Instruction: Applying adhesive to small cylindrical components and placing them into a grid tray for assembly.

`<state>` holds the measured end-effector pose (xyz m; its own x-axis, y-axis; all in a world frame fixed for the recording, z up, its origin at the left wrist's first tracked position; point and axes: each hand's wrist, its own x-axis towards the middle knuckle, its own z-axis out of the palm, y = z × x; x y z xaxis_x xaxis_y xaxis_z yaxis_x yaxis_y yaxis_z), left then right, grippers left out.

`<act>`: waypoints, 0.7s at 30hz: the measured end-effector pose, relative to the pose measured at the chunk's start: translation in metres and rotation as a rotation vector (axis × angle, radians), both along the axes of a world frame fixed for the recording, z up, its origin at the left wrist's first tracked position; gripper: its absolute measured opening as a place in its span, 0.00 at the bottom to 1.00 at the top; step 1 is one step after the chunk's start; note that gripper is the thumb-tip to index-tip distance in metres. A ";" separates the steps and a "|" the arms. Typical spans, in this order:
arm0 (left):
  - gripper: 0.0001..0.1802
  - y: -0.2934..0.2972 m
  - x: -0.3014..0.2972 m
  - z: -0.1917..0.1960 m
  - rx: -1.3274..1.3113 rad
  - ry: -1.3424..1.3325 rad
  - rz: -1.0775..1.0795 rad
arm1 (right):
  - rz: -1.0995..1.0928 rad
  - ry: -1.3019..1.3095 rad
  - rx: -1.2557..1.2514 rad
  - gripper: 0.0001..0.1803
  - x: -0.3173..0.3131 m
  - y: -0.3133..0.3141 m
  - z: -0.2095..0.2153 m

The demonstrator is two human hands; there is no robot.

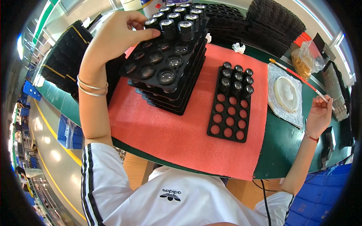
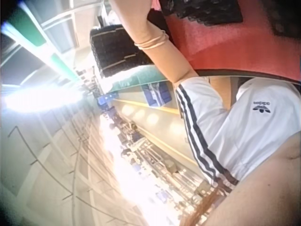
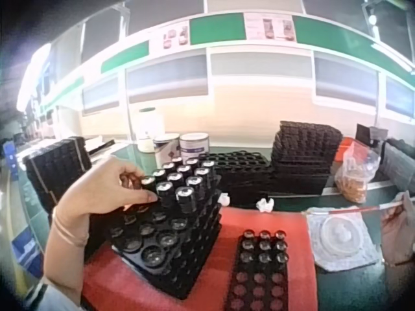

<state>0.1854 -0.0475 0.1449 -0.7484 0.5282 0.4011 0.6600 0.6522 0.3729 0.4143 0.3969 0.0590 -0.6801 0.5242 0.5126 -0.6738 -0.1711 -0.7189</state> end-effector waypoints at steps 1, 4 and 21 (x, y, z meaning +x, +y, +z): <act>0.15 0.000 0.000 0.000 -0.019 0.013 0.001 | -0.002 -0.001 0.003 0.14 0.000 0.000 0.000; 0.16 0.000 0.001 0.001 -0.062 0.025 -0.004 | 0.014 -0.001 0.016 0.14 0.001 0.000 0.000; 0.46 0.079 0.145 -0.086 -0.132 -0.304 -0.503 | -0.296 -0.013 0.067 0.16 0.002 0.005 0.003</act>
<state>0.3300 0.0314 0.0587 -0.4647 0.8779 0.1151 0.7759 0.3411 0.5308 0.4161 0.4017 0.0616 -0.5100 0.6657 0.5447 -0.6777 0.0790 -0.7311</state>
